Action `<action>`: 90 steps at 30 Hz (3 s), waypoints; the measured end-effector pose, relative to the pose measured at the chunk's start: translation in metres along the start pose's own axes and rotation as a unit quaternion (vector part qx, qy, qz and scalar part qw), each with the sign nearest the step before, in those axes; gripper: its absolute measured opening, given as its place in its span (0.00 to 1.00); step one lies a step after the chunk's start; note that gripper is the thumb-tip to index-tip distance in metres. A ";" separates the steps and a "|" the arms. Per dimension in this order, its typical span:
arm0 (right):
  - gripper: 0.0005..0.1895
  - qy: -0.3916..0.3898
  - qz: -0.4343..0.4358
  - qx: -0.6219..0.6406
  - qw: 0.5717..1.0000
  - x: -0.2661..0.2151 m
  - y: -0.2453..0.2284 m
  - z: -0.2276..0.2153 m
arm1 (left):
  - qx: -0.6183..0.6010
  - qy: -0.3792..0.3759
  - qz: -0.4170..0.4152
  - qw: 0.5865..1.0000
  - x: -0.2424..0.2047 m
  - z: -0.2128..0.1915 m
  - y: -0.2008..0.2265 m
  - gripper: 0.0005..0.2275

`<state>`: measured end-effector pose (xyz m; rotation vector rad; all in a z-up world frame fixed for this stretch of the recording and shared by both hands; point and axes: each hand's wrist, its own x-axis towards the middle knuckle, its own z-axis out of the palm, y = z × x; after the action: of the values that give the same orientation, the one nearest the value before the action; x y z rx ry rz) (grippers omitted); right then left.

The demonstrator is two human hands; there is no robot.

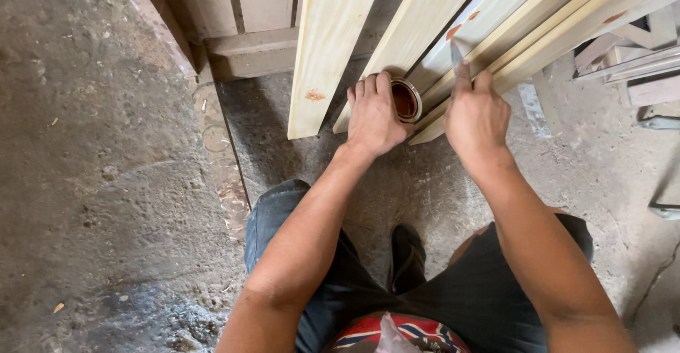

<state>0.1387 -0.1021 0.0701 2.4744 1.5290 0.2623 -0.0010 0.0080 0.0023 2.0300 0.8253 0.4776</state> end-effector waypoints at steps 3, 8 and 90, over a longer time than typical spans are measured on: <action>0.32 0.000 0.024 0.037 0.999 0.003 0.003 -0.006 | 0.004 -0.008 -0.004 1.000 0.000 0.001 0.002 0.43; 0.32 0.042 0.003 0.025 0.999 0.017 -0.008 -0.005 | 0.004 -0.006 0.006 1.000 0.000 -0.001 -0.001 0.44; 0.29 0.063 0.023 -0.027 0.997 0.026 0.002 0.007 | -0.005 -0.008 0.011 1.000 0.002 -0.002 -0.004 0.43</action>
<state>0.1535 -0.0800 0.0648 2.4957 1.4933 0.4689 -0.0024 0.0124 0.0006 2.0340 0.7891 0.4760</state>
